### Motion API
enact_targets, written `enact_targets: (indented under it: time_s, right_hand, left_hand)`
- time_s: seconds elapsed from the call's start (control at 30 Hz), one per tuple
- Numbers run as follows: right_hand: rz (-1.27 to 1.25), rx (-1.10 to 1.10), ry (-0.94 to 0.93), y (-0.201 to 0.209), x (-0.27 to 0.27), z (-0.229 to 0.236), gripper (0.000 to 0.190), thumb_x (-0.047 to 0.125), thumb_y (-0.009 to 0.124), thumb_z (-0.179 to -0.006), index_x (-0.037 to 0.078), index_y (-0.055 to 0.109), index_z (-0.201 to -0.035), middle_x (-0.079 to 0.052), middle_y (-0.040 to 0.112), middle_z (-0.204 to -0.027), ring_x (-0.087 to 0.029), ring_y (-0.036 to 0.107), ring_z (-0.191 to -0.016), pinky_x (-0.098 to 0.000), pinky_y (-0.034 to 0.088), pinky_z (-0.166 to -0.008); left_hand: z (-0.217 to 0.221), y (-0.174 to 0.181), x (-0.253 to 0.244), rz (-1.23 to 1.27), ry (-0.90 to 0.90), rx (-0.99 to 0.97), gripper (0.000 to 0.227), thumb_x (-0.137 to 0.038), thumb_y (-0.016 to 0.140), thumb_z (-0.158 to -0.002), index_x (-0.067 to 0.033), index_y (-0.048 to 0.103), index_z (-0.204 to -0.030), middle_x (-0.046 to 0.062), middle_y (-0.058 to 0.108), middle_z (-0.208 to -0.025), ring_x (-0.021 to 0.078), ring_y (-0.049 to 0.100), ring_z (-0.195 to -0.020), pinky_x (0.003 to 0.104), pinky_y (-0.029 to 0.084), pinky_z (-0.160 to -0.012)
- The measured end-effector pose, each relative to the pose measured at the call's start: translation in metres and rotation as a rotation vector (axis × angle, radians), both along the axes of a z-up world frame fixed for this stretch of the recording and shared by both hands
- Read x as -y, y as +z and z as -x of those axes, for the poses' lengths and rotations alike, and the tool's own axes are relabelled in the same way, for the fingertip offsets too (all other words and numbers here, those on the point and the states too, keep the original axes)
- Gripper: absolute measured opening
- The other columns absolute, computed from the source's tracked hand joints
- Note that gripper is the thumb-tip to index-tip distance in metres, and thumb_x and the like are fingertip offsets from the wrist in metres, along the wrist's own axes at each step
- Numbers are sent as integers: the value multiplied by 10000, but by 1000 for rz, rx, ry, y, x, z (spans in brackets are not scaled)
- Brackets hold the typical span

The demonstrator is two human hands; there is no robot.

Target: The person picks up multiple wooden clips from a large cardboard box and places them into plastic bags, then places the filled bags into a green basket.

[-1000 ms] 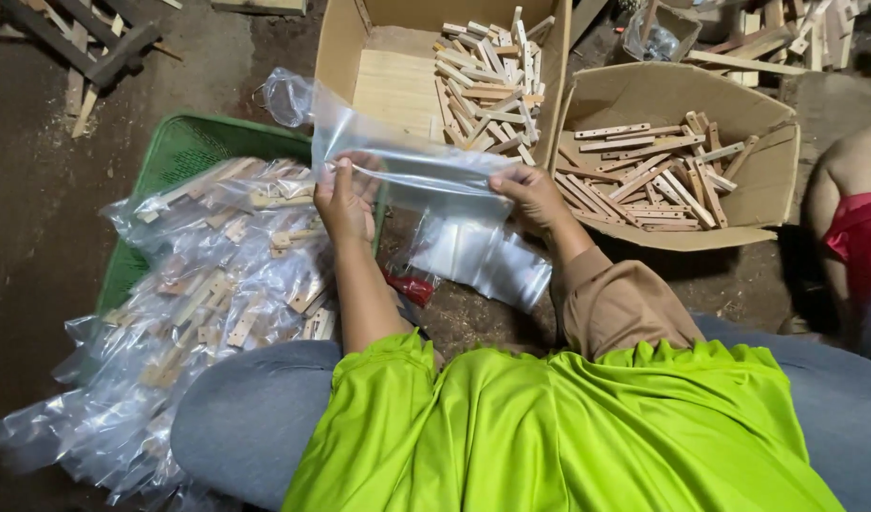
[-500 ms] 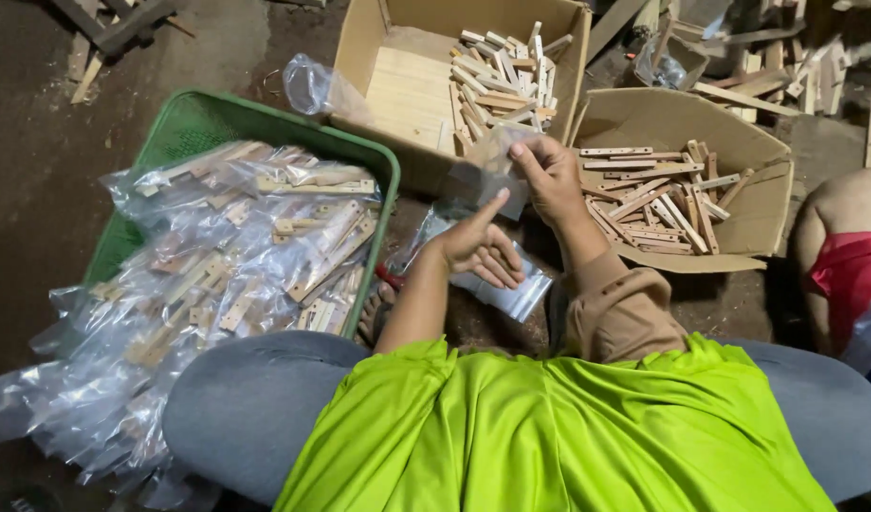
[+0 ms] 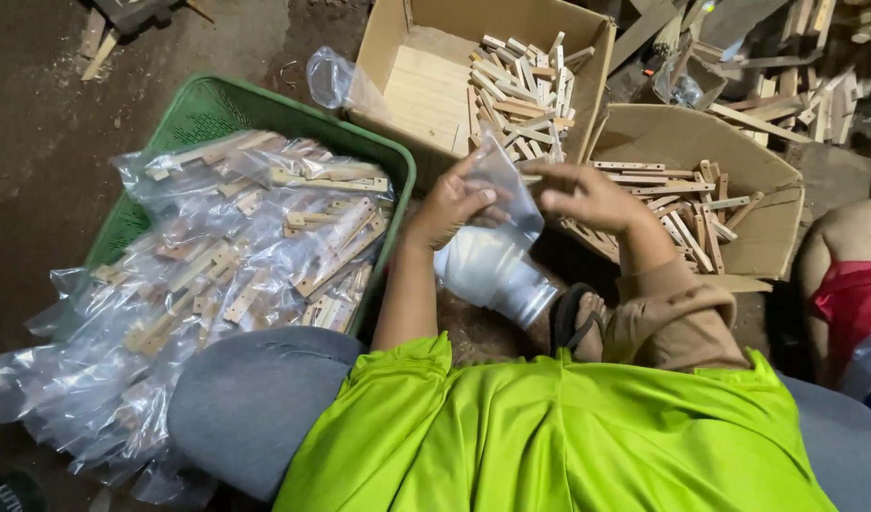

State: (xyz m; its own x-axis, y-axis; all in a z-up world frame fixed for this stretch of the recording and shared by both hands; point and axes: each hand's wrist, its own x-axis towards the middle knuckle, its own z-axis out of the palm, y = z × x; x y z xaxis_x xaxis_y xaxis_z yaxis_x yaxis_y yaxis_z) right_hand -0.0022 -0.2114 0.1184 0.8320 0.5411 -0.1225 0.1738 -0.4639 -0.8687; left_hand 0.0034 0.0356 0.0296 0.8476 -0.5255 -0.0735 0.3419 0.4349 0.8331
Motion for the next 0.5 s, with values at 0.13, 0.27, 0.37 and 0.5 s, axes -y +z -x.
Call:
enact_targets:
  time_s: [0.13, 0.27, 0.37, 0.5]
  right_hand:
    - [-458, -349, -80, -15, 27, -29, 852, 625, 422, -973, 84, 317, -1623, -180, 597, -1424, -242, 622, -1242, -434, 544, -967]
    - [-271, -263, 175, 0, 31, -19, 955, 563, 624, -852, 49, 312, -1595, -319, 382, -1561, -476, 443, -1350, -642, 430, -1057]
    - [-442, -447, 37, -4, 40, -5, 628, 226, 746, -798, 3, 541, -1348, -174, 592, -1147, -275, 619, -986, -400, 520, -821]
    - [-248, -425, -203, 25, 48, 8, 174, 53, 846, -787, -5, 779, -937, -117, 742, -694, -147, 717, -628, -262, 586, -605]
  left_hand:
    - [16, 15, 20, -20, -218, 52, 703, 46, 622, -965, -181, 369, -1580, 210, 750, -1075, 351, 783, -859, 409, 691, -711]
    - [22, 8, 31, 181, -373, 9, 701, 89, 639, -942, -146, 413, -1562, 288, 736, -1003, 438, 755, -843, 528, 646, -721]
    - [23, 19, 22, 156, -379, 7, 675, 96, 643, -929, -97, 440, -1543, 283, 740, -967, 409, 763, -831, 509, 646, -722]
    - [15, 8, 15, -60, -290, 54, 573, 0, 662, -949, -63, 506, -1497, 217, 759, -1035, 311, 779, -872, 414, 663, -778]
